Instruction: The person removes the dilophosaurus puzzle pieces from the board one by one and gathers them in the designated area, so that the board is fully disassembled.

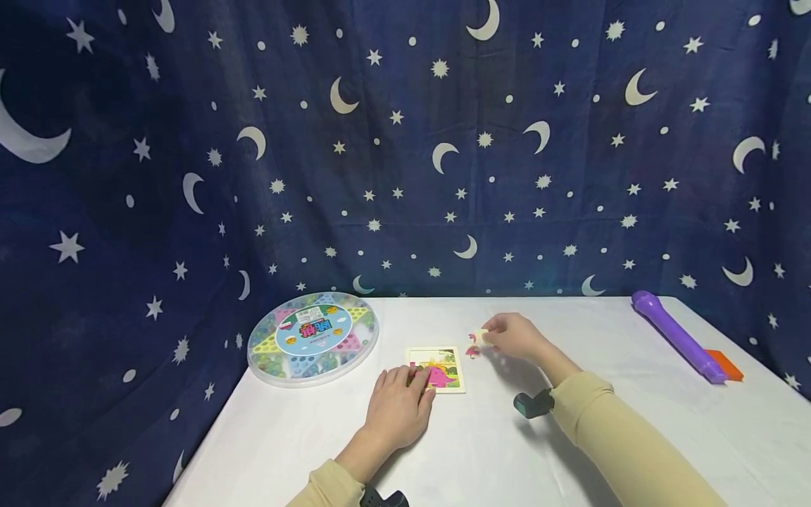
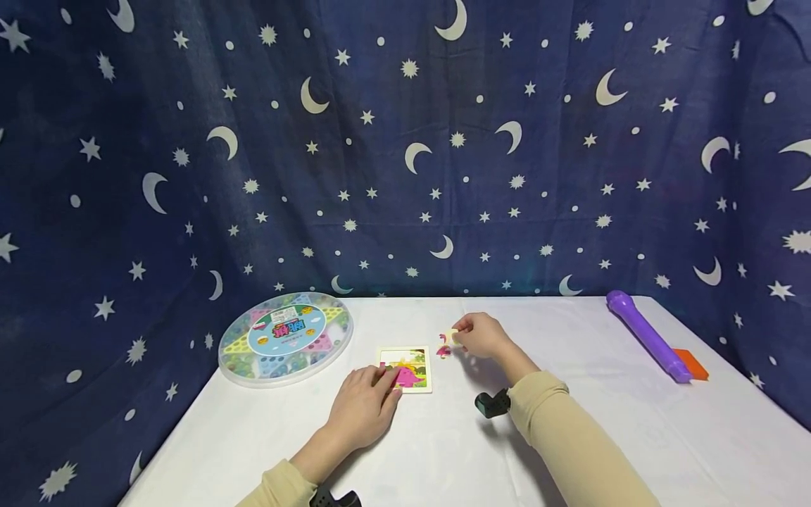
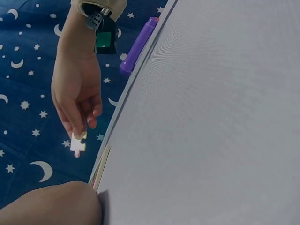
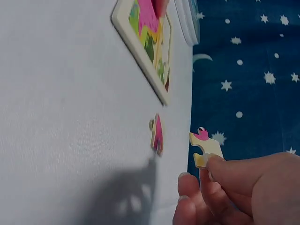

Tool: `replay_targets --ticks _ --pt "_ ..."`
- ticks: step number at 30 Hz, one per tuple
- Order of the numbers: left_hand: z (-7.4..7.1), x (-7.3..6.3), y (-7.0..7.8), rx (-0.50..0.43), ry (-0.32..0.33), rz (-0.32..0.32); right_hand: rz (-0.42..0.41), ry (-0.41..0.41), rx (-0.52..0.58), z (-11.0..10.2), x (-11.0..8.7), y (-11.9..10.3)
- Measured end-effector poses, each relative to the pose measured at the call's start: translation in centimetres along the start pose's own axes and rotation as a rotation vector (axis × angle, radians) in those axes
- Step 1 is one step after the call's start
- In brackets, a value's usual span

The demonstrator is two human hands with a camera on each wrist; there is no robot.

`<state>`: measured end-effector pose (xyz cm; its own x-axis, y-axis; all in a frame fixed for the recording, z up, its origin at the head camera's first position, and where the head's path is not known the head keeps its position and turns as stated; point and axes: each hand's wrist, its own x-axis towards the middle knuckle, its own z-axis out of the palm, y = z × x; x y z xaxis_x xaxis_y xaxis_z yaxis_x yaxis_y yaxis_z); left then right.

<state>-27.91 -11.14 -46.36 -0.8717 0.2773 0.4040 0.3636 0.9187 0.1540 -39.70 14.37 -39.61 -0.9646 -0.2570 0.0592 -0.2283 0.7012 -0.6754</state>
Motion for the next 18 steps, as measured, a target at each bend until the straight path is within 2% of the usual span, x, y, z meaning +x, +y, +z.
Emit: replay_targets --ticks 7,18 --pt "0.0 0.0 0.0 -0.008 0.013 -0.003 -0.007 0.008 0.028 -0.7 -0.2 1.2" --pt "0.0 -0.1 0.0 -0.040 0.044 -0.012 0.064 0.002 0.012 -0.9 -0.8 2.3"
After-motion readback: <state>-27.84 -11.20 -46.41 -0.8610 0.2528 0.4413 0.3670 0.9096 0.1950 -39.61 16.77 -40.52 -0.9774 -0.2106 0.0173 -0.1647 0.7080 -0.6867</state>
